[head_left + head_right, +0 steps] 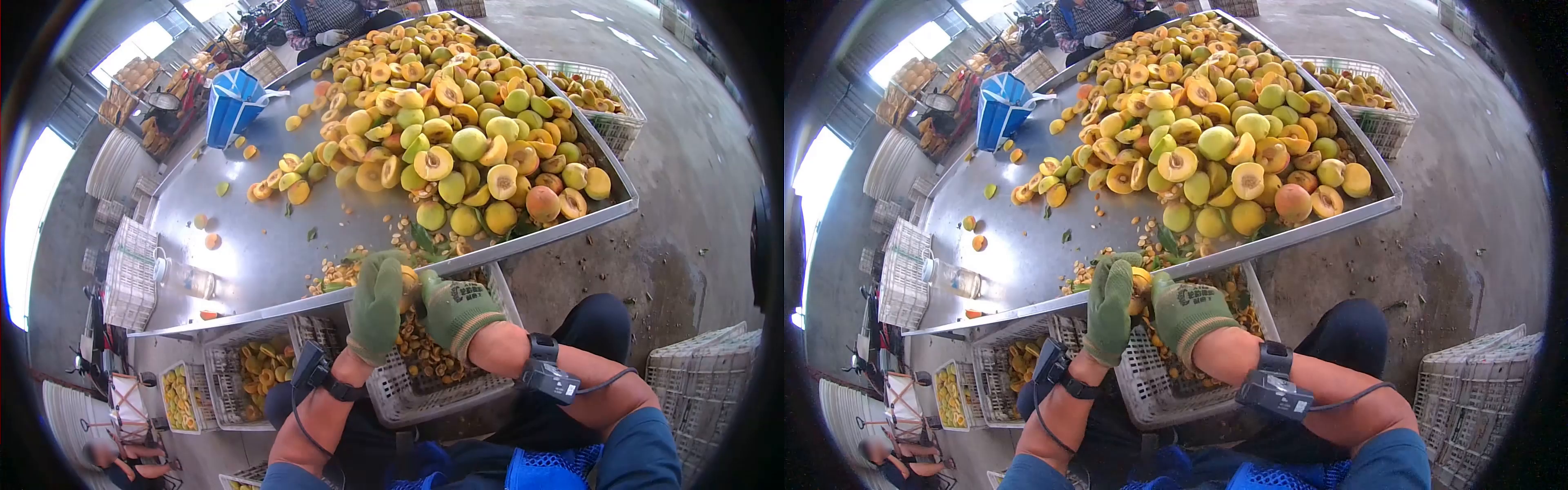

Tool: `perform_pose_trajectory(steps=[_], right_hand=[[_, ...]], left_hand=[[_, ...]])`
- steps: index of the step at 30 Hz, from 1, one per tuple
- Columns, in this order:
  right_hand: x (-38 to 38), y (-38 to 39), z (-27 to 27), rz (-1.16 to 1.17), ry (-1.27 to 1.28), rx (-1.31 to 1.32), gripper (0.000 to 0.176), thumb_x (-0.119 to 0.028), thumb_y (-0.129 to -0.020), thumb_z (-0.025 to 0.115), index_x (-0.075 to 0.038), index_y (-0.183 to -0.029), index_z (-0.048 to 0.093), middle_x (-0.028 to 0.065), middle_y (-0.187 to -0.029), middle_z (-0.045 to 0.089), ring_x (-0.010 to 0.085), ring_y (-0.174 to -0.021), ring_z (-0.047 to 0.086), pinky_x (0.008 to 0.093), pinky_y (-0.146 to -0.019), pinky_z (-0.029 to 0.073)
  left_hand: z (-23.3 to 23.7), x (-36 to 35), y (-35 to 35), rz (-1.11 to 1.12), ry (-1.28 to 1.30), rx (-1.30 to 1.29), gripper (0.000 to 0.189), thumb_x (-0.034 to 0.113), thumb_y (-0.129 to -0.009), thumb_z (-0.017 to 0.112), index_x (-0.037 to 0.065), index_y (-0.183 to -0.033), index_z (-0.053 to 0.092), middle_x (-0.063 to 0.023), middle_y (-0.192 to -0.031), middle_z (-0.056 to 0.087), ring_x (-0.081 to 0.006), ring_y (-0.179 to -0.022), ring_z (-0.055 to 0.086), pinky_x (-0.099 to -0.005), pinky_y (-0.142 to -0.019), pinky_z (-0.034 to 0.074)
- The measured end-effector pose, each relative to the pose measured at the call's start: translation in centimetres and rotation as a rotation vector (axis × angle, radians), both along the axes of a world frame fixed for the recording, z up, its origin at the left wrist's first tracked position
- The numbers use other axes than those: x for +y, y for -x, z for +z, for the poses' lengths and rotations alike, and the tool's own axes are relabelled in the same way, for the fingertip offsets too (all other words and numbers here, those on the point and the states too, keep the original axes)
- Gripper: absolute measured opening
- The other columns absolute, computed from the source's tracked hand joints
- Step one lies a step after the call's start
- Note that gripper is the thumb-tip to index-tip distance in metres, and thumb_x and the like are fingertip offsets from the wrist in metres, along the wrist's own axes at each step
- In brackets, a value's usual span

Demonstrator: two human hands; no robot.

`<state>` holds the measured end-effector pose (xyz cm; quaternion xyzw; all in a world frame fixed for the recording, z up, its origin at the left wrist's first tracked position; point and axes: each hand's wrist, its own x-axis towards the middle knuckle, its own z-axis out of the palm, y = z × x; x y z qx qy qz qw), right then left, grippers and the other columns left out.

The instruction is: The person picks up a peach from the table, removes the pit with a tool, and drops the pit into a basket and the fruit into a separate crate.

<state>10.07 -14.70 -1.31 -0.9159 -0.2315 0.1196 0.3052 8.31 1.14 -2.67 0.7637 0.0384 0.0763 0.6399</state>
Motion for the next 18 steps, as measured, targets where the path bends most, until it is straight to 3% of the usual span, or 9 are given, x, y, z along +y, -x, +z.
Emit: perform_pose_trajectory(steps=[10,13,16,18], right_hand=[[1.1,0.7,0.0,-0.085,-0.182,0.266,0.029,-0.022,-0.088,0.066,-0.002,-0.109,0.063,0.0259,-0.099,0.07,0.0454,-0.097,0.067,0.0505,-0.082,0.054],[0.9,0.6,-0.2,-0.047,-0.262,0.348,0.027,-0.021,-0.088,0.066,-0.003,-0.108,0.065,0.0256,-0.099,0.07,0.0454,-0.097,0.067,0.0497,-0.082,0.054],[0.8,0.2,-0.8,-0.008,-0.332,0.376,0.026,-0.019,-0.088,0.065,-0.004,-0.109,0.065,0.0255,-0.099,0.07,0.0445,-0.096,0.067,0.0492,-0.081,0.054],[-0.2,0.3,0.2,-0.019,-0.237,0.299,0.026,-0.019,-0.087,0.066,-0.004,-0.109,0.065,0.0247,-0.098,0.07,0.0438,-0.096,0.067,0.0492,-0.08,0.054]], left_hand=[[-0.6,-1.1,0.6,0.134,-0.142,-0.149,0.033,0.031,-0.11,0.043,0.005,-0.122,0.057,-0.0057,-0.114,0.059,-0.0135,-0.1,0.057,-0.0307,-0.092,0.048],[-1.2,-1.4,0.8,0.134,-0.066,-0.185,0.035,0.033,-0.11,0.043,0.004,-0.125,0.056,-0.0066,-0.116,0.06,-0.0145,-0.104,0.057,-0.0322,-0.094,0.048],[-1.4,-1.4,0.8,0.14,-0.179,-0.226,0.036,0.034,-0.11,0.045,0.004,-0.126,0.055,-0.0072,-0.119,0.059,-0.0151,-0.107,0.057,-0.033,-0.096,0.048],[-0.2,-2.0,1.1,0.098,-0.09,-0.17,0.036,0.033,-0.11,0.044,0.003,-0.127,0.055,-0.0075,-0.116,0.061,-0.0152,-0.103,0.059,-0.0323,-0.094,0.05]])
